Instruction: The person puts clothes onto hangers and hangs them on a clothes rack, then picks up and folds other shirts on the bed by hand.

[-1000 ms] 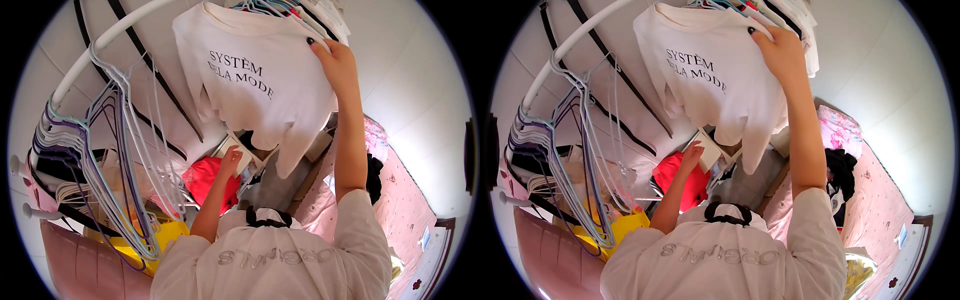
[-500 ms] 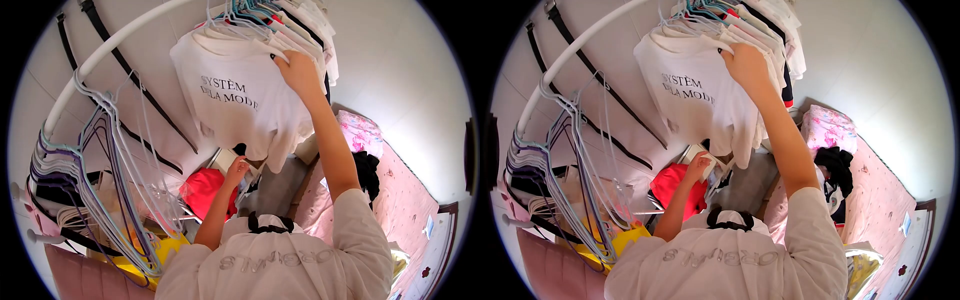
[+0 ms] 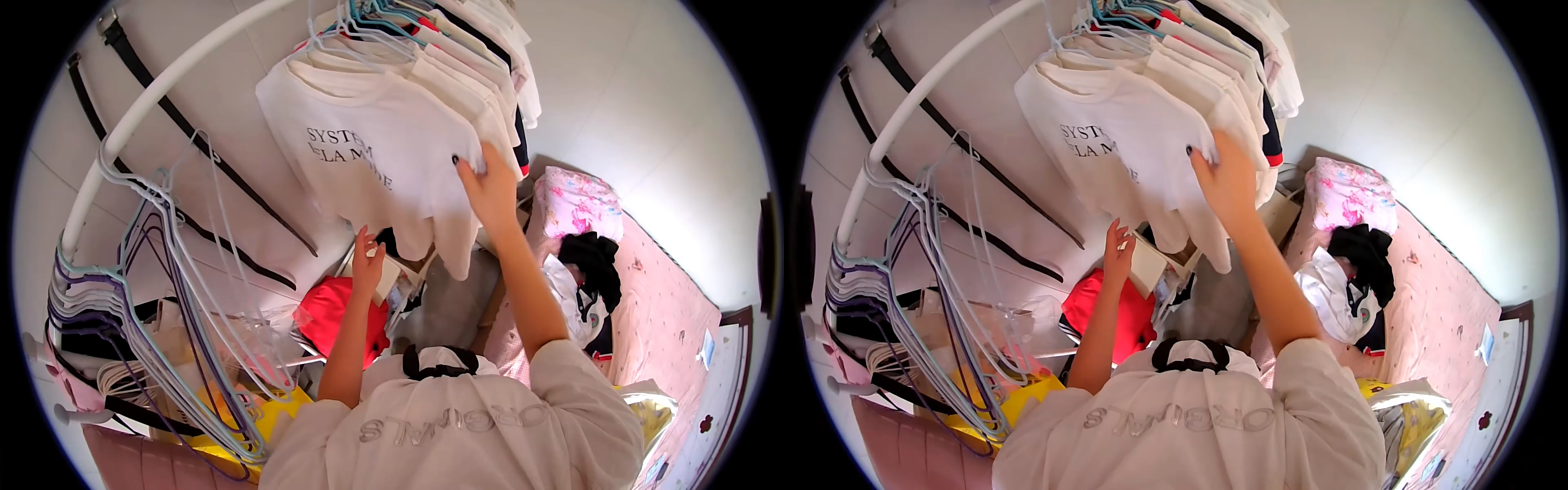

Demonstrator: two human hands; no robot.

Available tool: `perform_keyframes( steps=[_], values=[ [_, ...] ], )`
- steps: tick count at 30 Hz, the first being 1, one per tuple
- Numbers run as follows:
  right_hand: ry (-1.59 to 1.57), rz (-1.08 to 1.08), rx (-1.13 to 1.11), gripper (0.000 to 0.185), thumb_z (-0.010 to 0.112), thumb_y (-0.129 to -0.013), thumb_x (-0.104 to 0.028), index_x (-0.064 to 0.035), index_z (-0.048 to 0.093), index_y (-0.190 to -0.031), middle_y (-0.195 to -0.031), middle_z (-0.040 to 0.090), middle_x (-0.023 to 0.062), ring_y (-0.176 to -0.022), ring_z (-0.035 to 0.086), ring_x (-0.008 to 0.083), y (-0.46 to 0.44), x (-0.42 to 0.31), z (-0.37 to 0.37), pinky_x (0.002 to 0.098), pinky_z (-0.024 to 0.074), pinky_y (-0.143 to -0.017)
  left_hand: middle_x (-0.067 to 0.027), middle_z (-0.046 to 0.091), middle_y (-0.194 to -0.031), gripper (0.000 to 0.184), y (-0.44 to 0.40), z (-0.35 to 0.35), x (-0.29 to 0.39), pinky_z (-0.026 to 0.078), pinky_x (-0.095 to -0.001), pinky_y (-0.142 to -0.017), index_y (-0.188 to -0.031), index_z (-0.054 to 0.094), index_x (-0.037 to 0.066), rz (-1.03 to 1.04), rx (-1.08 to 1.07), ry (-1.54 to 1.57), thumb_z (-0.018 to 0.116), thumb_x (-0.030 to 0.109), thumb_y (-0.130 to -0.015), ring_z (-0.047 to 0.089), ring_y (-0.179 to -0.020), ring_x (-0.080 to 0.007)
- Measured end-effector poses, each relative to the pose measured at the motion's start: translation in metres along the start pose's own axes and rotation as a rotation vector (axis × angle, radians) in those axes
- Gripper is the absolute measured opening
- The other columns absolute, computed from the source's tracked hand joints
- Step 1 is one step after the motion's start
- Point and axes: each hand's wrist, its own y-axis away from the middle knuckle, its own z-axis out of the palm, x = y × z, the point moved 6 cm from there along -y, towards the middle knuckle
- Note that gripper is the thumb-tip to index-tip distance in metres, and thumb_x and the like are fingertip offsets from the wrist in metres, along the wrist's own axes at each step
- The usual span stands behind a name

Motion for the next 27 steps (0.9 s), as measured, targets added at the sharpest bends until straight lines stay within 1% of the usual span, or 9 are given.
perform_keyframes(
  steps=[2, 3, 9, 13, 16, 19, 22, 24, 27],
  values=[
    [-0.116, 0.073, -0.021, 0.025, 0.059, -0.070, -0.017, -0.0027, 0.054, -0.090, -0.073, 0.057, 0.0155, -0.065, 0.056, 0.0280, 0.028, 0.043, 0.012, 0.0355, 0.0421, -0.057, -0.0097, 0.050, -0.106, 0.052, 0.003, 0.010, 0.000, 0.044, -0.0242, -0.067, -0.126, 0.033, 0.010, -0.013, -0.055, 0.027, 0.057, 0.010, -0.080, 0.051, -0.090, -0.0154],
    [-0.174, 0.114, -0.030, 0.026, 0.060, -0.070, -0.018, -0.0027, 0.055, -0.090, -0.071, 0.057, 0.0155, -0.064, 0.055, 0.0278, 0.044, 0.061, 0.018, 0.0351, 0.0419, -0.057, -0.0079, 0.053, -0.103, 0.047, 0.008, 0.018, 0.003, 0.044, -0.0233, -0.066, -0.123, 0.037, 0.009, 0.011, -0.147, 0.061, 0.056, 0.009, -0.080, 0.053, -0.086, -0.0132],
    [-0.133, 0.408, -0.253, 0.022, 0.058, -0.068, -0.018, -0.0028, 0.058, -0.084, -0.068, 0.057, 0.0156, -0.061, 0.056, 0.0288, 0.136, 0.143, 0.045, 0.0341, 0.0430, -0.057, -0.0053, 0.057, -0.097, 0.036, 0.050, 0.061, -0.011, 0.043, -0.0222, -0.063, -0.115, 0.045, 0.007, -0.099, -0.297, 0.080, 0.054, 0.008, -0.081, 0.054, -0.082, -0.0104],
    [-0.095, 0.496, -0.332, 0.022, 0.056, -0.067, -0.016, -0.0024, 0.059, -0.084, -0.070, 0.058, 0.0149, -0.065, 0.057, 0.0299, 0.194, 0.195, 0.053, 0.0348, 0.0439, -0.059, -0.0048, 0.057, -0.094, 0.031, 0.071, 0.079, -0.033, 0.043, -0.0209, -0.059, -0.111, 0.048, 0.005, -0.138, -0.326, 0.059, 0.054, 0.007, -0.080, 0.054, -0.082, -0.0104],
    [0.060, 0.420, -0.312, 0.021, 0.057, -0.069, -0.009, 0.0005, 0.058, -0.087, -0.075, 0.060, 0.0120, -0.069, 0.058, 0.0225, 0.225, 0.213, 0.046, 0.0296, 0.0441, -0.067, -0.0047, 0.057, -0.093, 0.030, 0.081, 0.085, -0.040, 0.044, -0.0210, -0.059, -0.109, 0.049, 0.005, -0.147, -0.327, 0.000, 0.054, 0.006, -0.079, 0.055, -0.083, -0.0116],
    [-0.065, 0.423, -0.188, 0.019, 0.057, -0.070, -0.010, -0.0005, 0.055, -0.086, -0.076, 0.059, 0.0124, -0.071, 0.058, 0.0249, 0.246, 0.223, 0.037, 0.0314, 0.0441, -0.070, -0.0054, 0.057, -0.093, 0.029, 0.092, 0.094, -0.050, 0.044, -0.0222, -0.061, -0.108, 0.050, 0.005, -0.192, -0.352, -0.035, 0.054, 0.006, -0.079, 0.055, -0.083, -0.0128],
    [-0.101, 0.561, -0.267, 0.021, 0.057, -0.069, -0.015, -0.0039, 0.053, -0.086, -0.073, 0.058, 0.0128, -0.068, 0.057, 0.0323, 0.265, 0.236, 0.032, 0.0359, 0.0447, -0.062, -0.0072, 0.058, -0.093, 0.030, 0.112, 0.111, -0.067, 0.045, -0.0251, -0.065, -0.107, 0.050, 0.005, -0.248, -0.435, -0.071, 0.056, 0.008, -0.077, 0.055, -0.083, -0.0147],
    [-0.141, 0.588, -0.294, 0.022, 0.057, -0.071, -0.013, -0.0041, 0.050, -0.090, -0.072, 0.057, 0.0119, -0.068, 0.058, 0.0266, 0.275, 0.243, 0.028, 0.0335, 0.0450, -0.062, -0.0086, 0.058, -0.092, 0.030, 0.129, 0.126, -0.075, 0.045, -0.0271, -0.068, -0.106, 0.051, 0.005, -0.214, -0.546, -0.144, 0.056, 0.010, -0.077, 0.056, -0.083, -0.0161],
    [-0.153, 0.607, -0.304, 0.023, 0.057, -0.071, -0.009, -0.0032, 0.053, -0.093, -0.070, 0.057, 0.0105, -0.068, 0.059, 0.0206, 0.284, 0.245, 0.010, 0.0298, 0.0452, -0.062, -0.0096, 0.060, -0.090, 0.029, 0.162, 0.153, -0.077, 0.045, -0.0293, -0.072, -0.104, 0.052, 0.004, -0.292, -0.778, -0.224, 0.057, 0.015, -0.077, 0.058, -0.082, -0.0190]
  ],
)
